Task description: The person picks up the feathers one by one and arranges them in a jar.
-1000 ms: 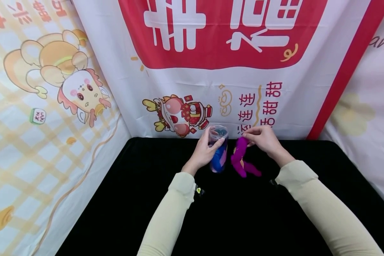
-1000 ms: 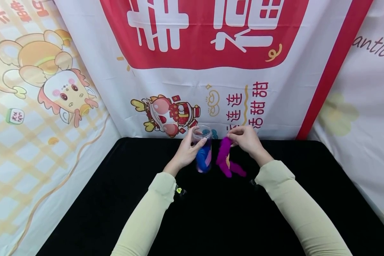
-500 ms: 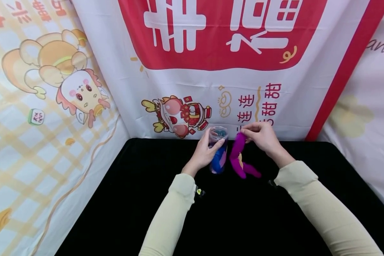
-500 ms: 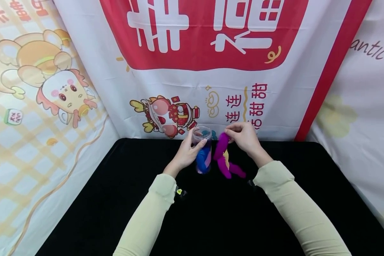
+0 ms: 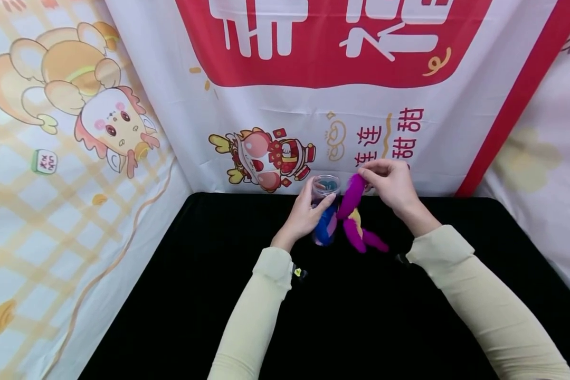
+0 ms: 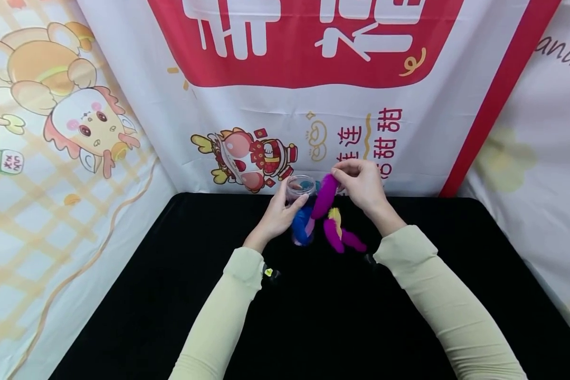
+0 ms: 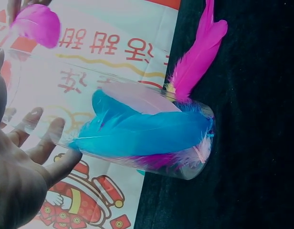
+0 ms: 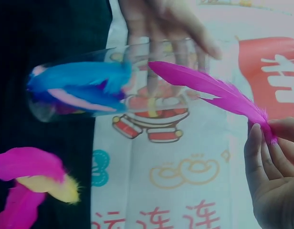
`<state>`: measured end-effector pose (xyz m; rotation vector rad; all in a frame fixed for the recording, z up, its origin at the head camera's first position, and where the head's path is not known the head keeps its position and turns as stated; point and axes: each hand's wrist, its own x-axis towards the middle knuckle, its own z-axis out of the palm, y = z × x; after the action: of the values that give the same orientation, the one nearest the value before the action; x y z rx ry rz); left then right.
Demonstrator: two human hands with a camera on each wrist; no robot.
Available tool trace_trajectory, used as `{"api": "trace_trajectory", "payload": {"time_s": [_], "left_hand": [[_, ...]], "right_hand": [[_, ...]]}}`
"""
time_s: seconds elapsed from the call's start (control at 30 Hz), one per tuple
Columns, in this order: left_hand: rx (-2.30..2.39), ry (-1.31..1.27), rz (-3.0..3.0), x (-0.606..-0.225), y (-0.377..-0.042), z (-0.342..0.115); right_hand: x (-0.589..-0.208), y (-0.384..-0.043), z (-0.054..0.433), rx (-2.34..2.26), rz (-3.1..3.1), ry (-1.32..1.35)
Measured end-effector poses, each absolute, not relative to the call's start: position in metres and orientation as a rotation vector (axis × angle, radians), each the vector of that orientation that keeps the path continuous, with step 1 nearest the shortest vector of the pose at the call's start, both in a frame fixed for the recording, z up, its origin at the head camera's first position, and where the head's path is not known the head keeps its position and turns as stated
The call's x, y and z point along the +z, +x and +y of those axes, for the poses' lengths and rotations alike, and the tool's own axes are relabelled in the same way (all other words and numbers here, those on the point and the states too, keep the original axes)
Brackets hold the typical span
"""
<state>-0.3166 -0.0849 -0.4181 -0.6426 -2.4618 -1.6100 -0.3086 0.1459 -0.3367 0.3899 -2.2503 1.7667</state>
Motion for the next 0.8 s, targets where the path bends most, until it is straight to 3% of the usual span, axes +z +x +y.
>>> {"api": "trace_trajectory", "payload": {"time_s": [0.3, 0.8], "left_hand": [[-1.605, -0.649, -2.499, -0.417, -0.315, -0.083], [-1.562, -0.627, -2.53, -0.415, -0.313, -0.086]], "right_hand": [[-0.308, -0.305, 0.139, 1.717, -2.221, 0.46], [-0.295, -0.307, 0.134, 1.649, -2.159, 0.428]]}}
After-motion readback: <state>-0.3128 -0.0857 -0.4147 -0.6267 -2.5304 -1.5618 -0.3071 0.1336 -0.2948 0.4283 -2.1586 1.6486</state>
